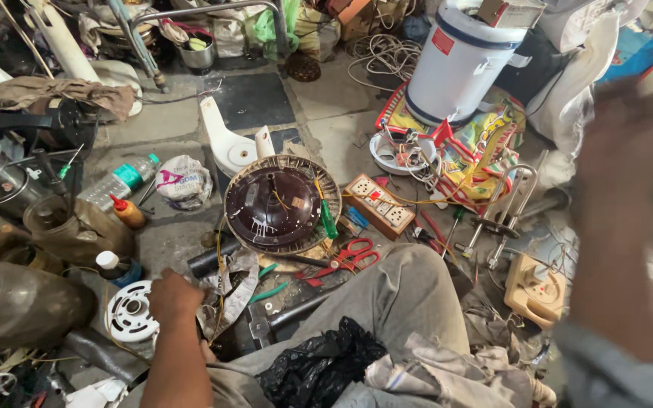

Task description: The person sits on the floor in a cluttered workshop and repairs a ceiling fan motor. They use a screwdriver to adjust the internal wiring and components of the motor, which is placed on a woven mat. The person connects wires to a power strip to test the motor's functionality.

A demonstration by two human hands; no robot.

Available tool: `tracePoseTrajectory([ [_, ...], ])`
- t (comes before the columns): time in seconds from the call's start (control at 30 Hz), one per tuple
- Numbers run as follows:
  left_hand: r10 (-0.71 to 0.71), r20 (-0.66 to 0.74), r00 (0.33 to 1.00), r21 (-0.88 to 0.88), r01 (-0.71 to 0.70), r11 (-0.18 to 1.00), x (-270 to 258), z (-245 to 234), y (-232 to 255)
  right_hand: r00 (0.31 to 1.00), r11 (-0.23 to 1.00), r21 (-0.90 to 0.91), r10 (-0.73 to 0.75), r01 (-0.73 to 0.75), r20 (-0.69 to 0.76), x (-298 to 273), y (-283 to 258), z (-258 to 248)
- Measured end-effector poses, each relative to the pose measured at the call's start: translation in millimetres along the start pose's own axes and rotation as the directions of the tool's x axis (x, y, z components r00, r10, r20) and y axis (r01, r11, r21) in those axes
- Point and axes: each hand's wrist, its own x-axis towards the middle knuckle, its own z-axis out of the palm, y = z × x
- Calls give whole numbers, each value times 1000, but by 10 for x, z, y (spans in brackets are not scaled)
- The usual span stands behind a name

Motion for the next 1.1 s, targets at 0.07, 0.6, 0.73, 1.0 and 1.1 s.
tracePoseTrajectory([
  [0.07,-37,-85,996,-121,27,992,-1,-42,29,995,996,-39,-79,77,-53,278,-530,-29],
  [0.6,13,-26,1000,-195,-18,981,121,-6,13,991,967,-249,-80,51,-108,408,-815,-116],
  [0.73,6,-7,1000,-174,-8,985,179,45,21,989,963,-262,-101,70,-107,623,-984,-97],
  [1.0,-99,117,988,-188,120,975,410,152,-10,987,967,-214,-153,138,-56,943,-1502,258],
  [1.1,-65,95,993,-178,81,981,415,162,-48,988,980,-132,-154,150,-20,927,-1426,300],
])
